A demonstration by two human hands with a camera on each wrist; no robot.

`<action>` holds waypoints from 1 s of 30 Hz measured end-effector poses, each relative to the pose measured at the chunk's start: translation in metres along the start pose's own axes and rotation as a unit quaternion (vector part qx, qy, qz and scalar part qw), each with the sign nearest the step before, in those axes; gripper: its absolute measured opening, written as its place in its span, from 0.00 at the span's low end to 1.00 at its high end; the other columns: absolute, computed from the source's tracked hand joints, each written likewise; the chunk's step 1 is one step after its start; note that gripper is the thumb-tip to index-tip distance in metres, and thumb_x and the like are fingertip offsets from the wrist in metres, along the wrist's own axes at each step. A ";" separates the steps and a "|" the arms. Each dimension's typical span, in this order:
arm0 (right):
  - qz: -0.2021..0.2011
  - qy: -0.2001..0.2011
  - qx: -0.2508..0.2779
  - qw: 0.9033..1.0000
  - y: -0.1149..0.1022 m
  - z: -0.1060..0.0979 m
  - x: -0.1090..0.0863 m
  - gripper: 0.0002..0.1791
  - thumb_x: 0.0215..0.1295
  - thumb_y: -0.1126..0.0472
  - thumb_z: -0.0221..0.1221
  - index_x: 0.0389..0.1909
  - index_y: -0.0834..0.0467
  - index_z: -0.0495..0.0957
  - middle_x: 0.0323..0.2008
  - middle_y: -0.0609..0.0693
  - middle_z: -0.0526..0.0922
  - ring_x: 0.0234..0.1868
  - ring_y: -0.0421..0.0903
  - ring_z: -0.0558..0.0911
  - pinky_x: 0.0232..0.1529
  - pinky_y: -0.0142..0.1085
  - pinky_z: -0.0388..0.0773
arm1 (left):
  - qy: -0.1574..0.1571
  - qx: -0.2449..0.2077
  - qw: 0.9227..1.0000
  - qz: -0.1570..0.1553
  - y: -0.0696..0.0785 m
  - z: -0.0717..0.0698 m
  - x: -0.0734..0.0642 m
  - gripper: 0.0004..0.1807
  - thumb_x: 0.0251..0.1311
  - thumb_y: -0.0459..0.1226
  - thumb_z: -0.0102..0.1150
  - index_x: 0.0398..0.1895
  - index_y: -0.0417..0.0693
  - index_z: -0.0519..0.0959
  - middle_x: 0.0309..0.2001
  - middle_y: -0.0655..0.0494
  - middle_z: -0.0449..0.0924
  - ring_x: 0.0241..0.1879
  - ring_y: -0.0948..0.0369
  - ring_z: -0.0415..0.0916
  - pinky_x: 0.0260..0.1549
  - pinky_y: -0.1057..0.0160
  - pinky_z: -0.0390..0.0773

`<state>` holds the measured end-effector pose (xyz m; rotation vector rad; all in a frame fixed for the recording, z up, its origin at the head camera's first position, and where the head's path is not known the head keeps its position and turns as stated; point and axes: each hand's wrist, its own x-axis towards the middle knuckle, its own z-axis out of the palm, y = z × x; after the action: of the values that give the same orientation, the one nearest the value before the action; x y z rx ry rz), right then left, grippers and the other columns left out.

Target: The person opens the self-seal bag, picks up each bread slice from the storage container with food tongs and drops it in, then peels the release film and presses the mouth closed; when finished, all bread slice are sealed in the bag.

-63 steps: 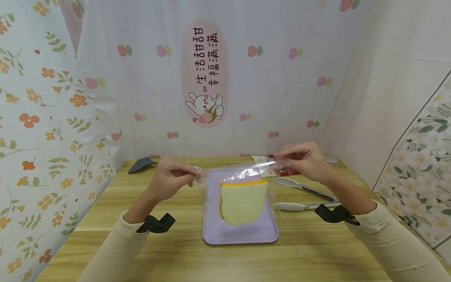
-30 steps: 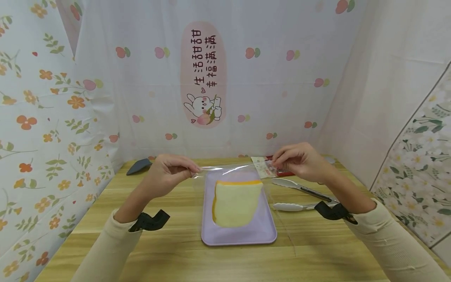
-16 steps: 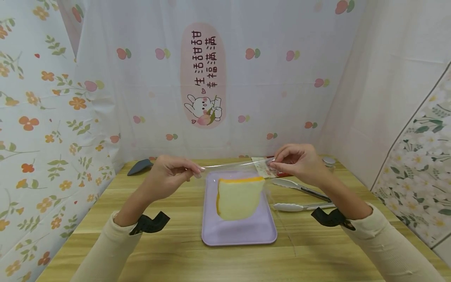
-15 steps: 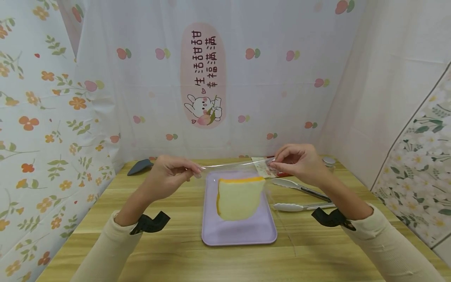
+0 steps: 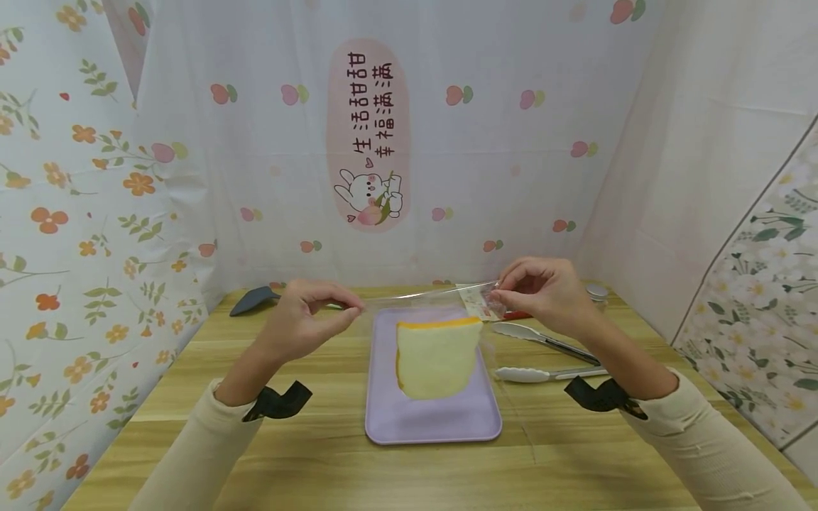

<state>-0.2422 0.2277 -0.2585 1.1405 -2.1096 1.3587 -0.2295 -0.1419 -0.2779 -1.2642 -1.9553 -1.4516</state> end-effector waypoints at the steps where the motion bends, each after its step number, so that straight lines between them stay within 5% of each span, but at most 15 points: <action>1: 0.000 0.000 -0.001 1.000 0.000 0.000 0.000 0.09 0.53 0.81 0.66 0.24 0.65 0.83 0.30 0.54 0.83 0.28 0.44 0.84 0.28 0.29 0.81 | 0.007 0.014 1.000 -0.006 0.000 0.001 0.000 0.08 0.54 0.19 0.65 0.30 0.37 0.86 0.31 0.49 0.86 0.33 0.60 0.82 0.37 0.65 0.82; 5: 0.004 -0.003 0.003 1.000 0.001 0.002 -0.001 0.11 0.53 0.81 0.66 0.24 0.63 0.83 0.30 0.56 0.83 0.27 0.44 0.85 0.26 0.33 0.82 | 0.031 0.076 0.996 -0.030 0.000 0.006 -0.001 0.07 0.49 0.26 0.74 0.28 0.42 0.85 0.28 0.56 0.85 0.28 0.63 0.82 0.32 0.65 0.82; 10: 0.005 -0.012 0.007 1.000 0.005 0.005 -0.001 0.12 0.54 0.81 0.66 0.25 0.61 0.84 0.31 0.57 0.84 0.26 0.44 0.86 0.24 0.38 0.82 | 0.031 0.115 0.992 -0.047 0.000 0.006 -0.001 0.07 0.49 0.27 0.75 0.29 0.42 0.84 0.27 0.57 0.84 0.25 0.64 0.82 0.29 0.68 0.81; 17: 0.037 -0.036 0.000 0.999 0.010 0.003 -0.004 0.06 0.57 0.77 0.66 0.33 0.66 0.82 0.31 0.57 0.85 0.27 0.46 0.86 0.27 0.40 0.83 | 0.035 0.099 0.992 -0.069 0.002 0.005 0.003 0.07 0.51 0.27 0.73 0.32 0.40 0.84 0.29 0.54 0.86 0.27 0.63 0.82 0.31 0.68 0.81; 21: 0.039 -0.082 -0.026 0.996 0.013 0.000 -0.001 0.13 0.57 0.75 0.67 0.44 0.66 0.81 0.32 0.54 0.86 0.30 0.44 0.86 0.29 0.38 0.84 | 0.038 0.073 0.993 -0.085 0.004 0.007 0.008 0.06 0.53 0.27 0.72 0.33 0.39 0.84 0.31 0.52 0.86 0.28 0.61 0.82 0.32 0.67 0.81; 30: 0.022 -0.164 -0.116 0.979 0.023 -0.011 0.010 0.10 0.58 0.73 0.67 0.38 0.58 0.87 0.34 0.49 0.86 0.33 0.39 0.83 0.35 0.31 0.82 | 0.003 0.144 0.988 -0.050 0.008 0.009 0.023 0.06 0.52 0.27 0.73 0.31 0.42 0.84 0.25 0.58 0.85 0.23 0.66 0.82 0.24 0.67 0.79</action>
<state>-0.2673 0.2374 -0.2601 1.2954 -2.4581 0.9570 -0.2334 -0.1236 -0.2599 -1.0456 -2.1573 -1.1614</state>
